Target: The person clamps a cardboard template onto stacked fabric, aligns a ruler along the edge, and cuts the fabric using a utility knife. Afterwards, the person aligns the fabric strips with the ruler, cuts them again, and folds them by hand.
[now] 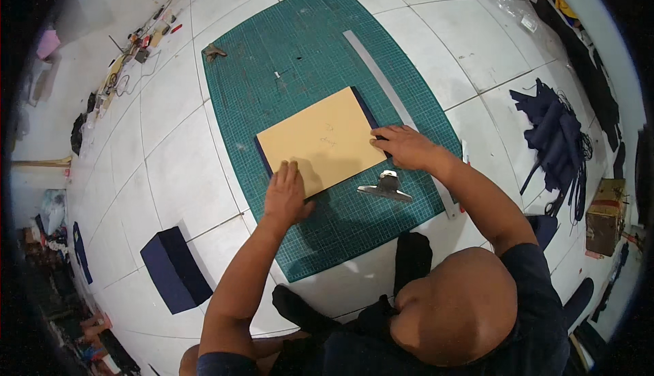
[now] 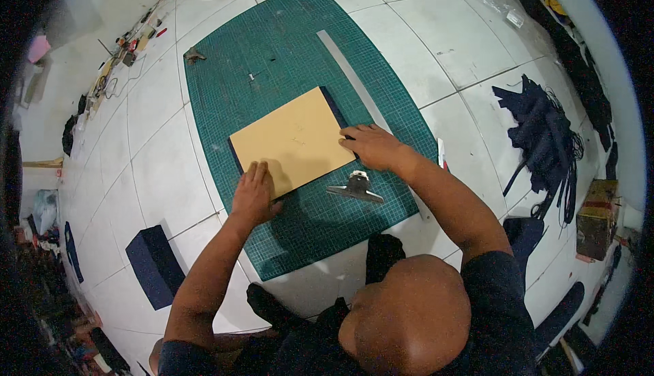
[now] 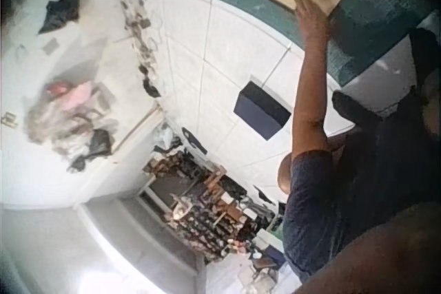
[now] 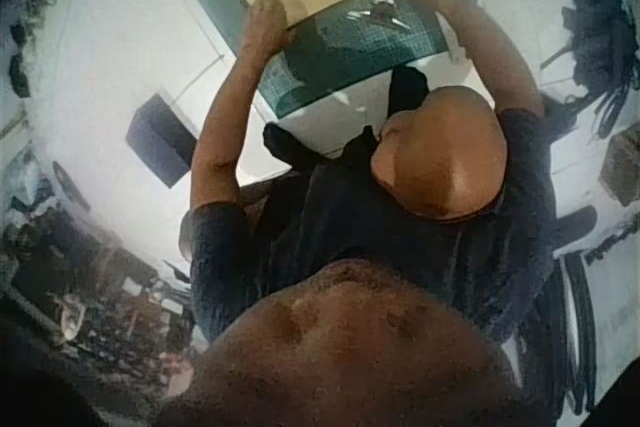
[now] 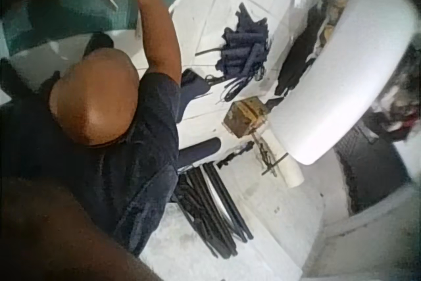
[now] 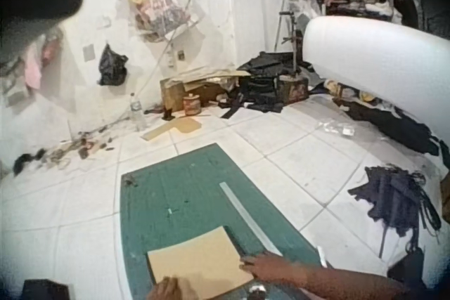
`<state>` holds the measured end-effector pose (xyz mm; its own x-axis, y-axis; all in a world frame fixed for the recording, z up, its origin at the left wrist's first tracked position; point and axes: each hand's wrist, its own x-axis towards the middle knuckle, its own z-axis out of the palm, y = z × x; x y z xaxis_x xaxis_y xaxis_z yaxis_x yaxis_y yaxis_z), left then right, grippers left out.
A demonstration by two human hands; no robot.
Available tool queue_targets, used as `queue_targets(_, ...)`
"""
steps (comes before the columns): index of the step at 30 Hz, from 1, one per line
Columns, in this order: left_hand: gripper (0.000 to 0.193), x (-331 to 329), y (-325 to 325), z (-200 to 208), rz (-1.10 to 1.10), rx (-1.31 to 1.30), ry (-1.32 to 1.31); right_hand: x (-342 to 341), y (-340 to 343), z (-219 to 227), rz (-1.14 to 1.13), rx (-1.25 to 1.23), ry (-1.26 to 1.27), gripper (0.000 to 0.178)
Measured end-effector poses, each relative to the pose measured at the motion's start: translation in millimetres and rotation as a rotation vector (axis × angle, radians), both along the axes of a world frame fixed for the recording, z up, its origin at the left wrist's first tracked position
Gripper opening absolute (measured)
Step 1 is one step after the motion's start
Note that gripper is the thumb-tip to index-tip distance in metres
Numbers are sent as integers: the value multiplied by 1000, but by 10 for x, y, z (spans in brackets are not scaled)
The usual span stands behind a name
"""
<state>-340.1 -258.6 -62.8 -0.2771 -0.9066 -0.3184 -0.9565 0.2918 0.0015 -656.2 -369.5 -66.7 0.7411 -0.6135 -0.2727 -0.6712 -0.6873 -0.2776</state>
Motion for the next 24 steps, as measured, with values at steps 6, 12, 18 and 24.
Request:
queue_targets(6, 81, -381, -192, 166, 201, 214, 64, -38, 61, 63, -67, 47, -53, 48)
queue_targets(12, 66, -459, -122, -166, 16, -94, 32, -29, 186, 58, -74, -85, -89, 42)
queue_targets(18, 48, -510, -122, -261, -49, -37, -16, -134, 853, 381, -475, 223, -311, 44)
queue_targets(24, 40, -475, -131, -310, -87, -67, 29, -136, 1159, 43, -480, 117, -275, 25)
